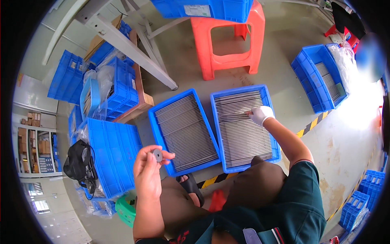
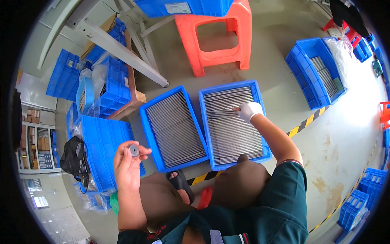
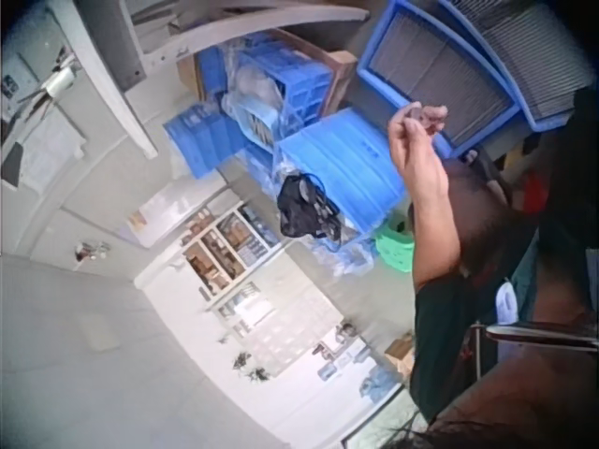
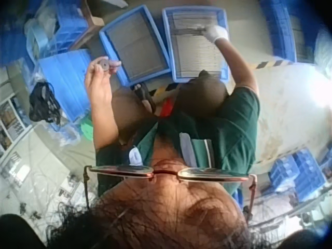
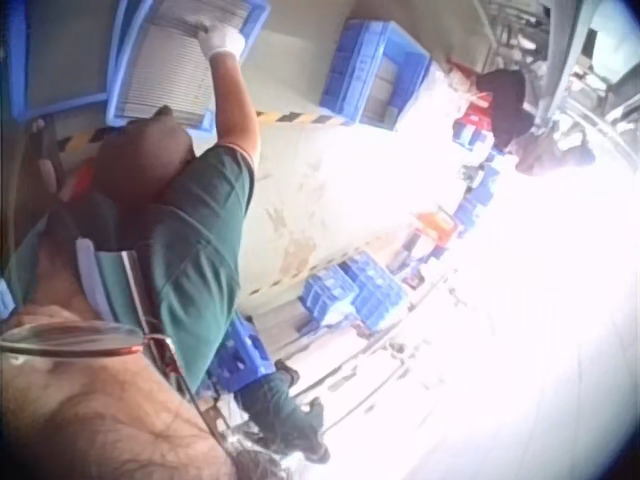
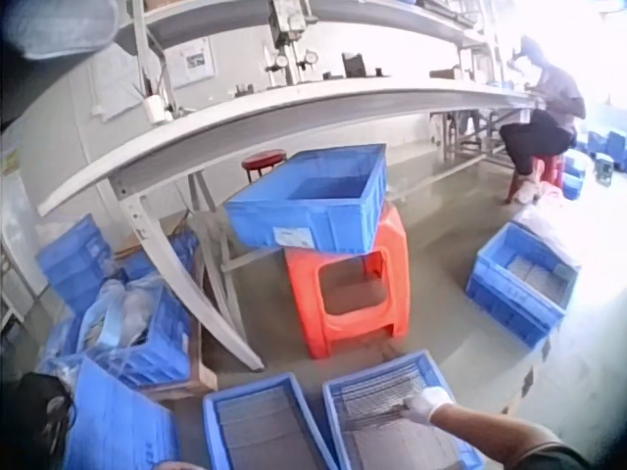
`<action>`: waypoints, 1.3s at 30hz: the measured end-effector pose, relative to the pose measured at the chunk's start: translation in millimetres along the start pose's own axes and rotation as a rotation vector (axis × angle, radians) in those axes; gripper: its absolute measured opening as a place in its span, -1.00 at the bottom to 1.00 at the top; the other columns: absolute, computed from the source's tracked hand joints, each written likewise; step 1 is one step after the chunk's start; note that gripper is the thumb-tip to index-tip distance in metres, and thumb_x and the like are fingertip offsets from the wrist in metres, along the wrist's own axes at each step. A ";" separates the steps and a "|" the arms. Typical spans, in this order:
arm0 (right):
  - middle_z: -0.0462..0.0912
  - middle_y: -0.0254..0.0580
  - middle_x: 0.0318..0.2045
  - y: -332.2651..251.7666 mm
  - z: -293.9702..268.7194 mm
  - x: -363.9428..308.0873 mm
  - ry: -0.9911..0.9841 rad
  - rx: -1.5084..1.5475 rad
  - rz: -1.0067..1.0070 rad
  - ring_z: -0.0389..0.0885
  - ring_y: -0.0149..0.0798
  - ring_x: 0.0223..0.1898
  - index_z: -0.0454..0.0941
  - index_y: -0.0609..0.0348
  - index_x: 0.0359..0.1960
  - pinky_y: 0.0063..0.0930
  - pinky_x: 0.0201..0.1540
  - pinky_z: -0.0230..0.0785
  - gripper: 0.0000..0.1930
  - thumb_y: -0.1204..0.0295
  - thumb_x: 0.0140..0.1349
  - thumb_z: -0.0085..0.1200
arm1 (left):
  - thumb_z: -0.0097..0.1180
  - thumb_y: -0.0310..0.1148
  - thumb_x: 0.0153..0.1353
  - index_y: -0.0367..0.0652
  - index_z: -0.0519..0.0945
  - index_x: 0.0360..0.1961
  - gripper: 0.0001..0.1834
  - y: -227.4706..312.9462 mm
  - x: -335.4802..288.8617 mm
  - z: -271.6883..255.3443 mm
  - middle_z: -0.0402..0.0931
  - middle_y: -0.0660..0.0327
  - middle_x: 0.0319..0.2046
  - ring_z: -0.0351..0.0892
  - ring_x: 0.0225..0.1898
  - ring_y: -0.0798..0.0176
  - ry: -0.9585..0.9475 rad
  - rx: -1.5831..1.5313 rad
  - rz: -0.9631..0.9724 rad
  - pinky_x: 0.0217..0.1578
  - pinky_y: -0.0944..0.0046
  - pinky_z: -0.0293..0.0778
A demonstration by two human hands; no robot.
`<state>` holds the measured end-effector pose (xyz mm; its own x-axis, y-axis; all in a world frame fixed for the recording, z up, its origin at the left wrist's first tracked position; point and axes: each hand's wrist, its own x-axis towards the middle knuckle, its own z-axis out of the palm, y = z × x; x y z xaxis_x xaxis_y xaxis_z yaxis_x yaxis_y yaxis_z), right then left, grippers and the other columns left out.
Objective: The person sorts metal rods and small circular metal parts into blue plastic storage bins by hand.
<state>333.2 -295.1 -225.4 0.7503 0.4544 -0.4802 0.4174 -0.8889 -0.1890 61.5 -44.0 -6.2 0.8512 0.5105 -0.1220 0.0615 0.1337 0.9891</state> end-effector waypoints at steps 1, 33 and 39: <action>0.64 -0.09 -0.42 2.6 13.9 14.7 0.024 -0.001 -0.034 0.61 -0.03 -0.31 0.64 -0.02 -0.39 -0.21 -0.22 0.42 -0.49 -0.10 0.25 -0.25 | -0.16 -0.22 0.35 -0.28 0.43 -0.13 -0.69 -1.0 1.3 0.9 0.55 0.07 -0.36 0.55 -0.25 0.15 0.012 0.002 -0.017 -0.24 0.29 0.35; 0.56 -0.20 -0.52 -8.7 52.7 55.8 0.483 0.014 -0.270 0.52 -0.14 -0.31 0.56 0.05 -0.62 -0.24 -0.20 0.30 -0.87 0.31 -0.08 0.08 | -0.04 -0.17 0.28 -0.33 0.39 -0.14 -0.62 -4.2 -2.3 9.9 0.55 -0.03 -0.42 0.55 -0.31 0.10 -0.024 0.131 -0.068 -0.22 0.20 0.39; 0.55 -0.24 -0.52 -9.1 52.9 47.9 0.431 -0.110 -0.309 0.53 -0.16 -0.31 0.56 0.01 -0.53 -0.25 -0.18 0.29 -0.72 0.08 0.03 0.09 | -0.03 -0.17 0.27 -0.32 0.39 -0.14 -0.63 -2.7 -4.5 8.5 0.56 -0.03 -0.41 0.56 -0.30 0.09 -0.034 0.115 -0.060 -0.22 0.19 0.40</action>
<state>338.2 -268.3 -291.9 0.7166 0.6973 -0.0168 0.6860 -0.7089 -0.1640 61.9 -53.9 -7.7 0.8611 0.4752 -0.1805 0.1709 0.0638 0.9832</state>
